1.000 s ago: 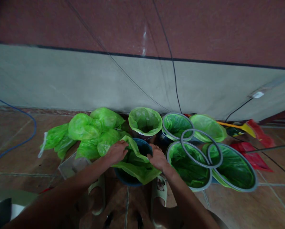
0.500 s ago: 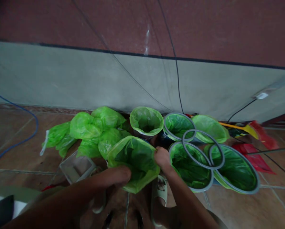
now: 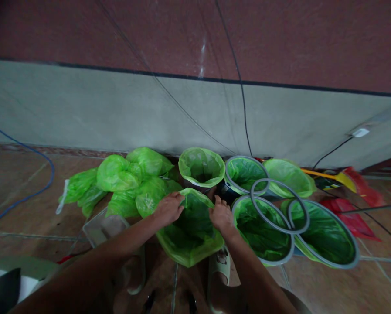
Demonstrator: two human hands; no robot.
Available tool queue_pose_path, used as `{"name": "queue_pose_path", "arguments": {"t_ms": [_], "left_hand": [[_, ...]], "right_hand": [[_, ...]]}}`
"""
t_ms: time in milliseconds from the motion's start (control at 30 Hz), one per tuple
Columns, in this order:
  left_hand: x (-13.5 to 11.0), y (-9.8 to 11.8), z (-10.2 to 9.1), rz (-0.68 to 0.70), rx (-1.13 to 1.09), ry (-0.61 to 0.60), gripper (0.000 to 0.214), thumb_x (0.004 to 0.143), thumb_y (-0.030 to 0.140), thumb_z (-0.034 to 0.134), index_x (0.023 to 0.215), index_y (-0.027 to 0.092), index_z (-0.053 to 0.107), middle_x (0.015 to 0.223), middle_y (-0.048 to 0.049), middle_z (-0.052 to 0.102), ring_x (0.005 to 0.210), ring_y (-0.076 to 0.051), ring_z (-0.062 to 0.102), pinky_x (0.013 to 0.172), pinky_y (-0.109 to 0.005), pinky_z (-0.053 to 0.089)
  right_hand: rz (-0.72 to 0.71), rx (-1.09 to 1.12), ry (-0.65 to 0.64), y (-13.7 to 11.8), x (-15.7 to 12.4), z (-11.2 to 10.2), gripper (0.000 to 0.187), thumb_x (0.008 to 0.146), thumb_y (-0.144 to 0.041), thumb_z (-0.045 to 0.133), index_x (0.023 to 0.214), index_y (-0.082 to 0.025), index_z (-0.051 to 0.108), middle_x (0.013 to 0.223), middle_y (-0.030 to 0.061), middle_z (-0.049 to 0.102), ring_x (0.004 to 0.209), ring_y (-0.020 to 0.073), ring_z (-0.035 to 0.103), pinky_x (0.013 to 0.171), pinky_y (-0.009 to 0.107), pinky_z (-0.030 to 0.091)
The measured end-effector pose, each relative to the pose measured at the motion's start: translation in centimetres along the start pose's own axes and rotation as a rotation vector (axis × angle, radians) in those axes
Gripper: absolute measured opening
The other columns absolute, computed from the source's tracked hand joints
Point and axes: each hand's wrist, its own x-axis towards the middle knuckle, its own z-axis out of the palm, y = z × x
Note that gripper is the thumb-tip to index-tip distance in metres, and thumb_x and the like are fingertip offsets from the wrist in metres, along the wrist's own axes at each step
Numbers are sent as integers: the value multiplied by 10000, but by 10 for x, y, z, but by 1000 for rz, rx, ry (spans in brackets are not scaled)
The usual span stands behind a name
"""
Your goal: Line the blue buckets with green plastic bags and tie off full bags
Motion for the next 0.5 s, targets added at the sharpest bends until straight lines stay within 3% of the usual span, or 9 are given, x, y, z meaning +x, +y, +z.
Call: {"name": "queue_pose_path", "arguments": {"t_ms": [100,167,233,367,500], "left_hand": [[10,-10,0,-173,53,111,441,856,264,513,1285,163,506,1334,-145,515,1165,-289,539,983,-428,435],[15,-20,5,-307,44,84,523,847,257,524,1352,146,438,1297,-165,545,1133,-308,560,954,-448,444],[19,-31,12,-390,14,14,458,857,236,507,1298,115,492,1162,-166,629,1059,-300,604,906,-427,467],[25,-44,21,-442,-34,-106,236,858,177,469,940,121,684,913,-115,706,902,-244,658,790,-327,501],[26,-44,12,-437,-84,-108,256,839,132,472,957,132,699,961,-102,708,939,-216,648,809,-291,492]], "right_hand": [[-30,14,-7,0,1,2,593,871,-253,510,1431,-129,359,1295,185,554,1174,301,554,950,365,416],[-8,24,-41,4,2,3,567,877,-229,481,1422,-112,377,1239,182,600,1133,285,585,926,349,426],[18,19,-106,7,3,2,471,886,-204,435,1346,-112,484,1136,170,660,1070,270,623,879,333,441],[10,-17,-154,9,3,-6,357,855,-163,417,1103,-187,671,1051,129,701,1015,261,650,797,313,455],[-13,-38,-187,11,4,-15,333,782,-124,479,1007,-200,713,1036,115,711,1018,260,653,778,297,453]]}}
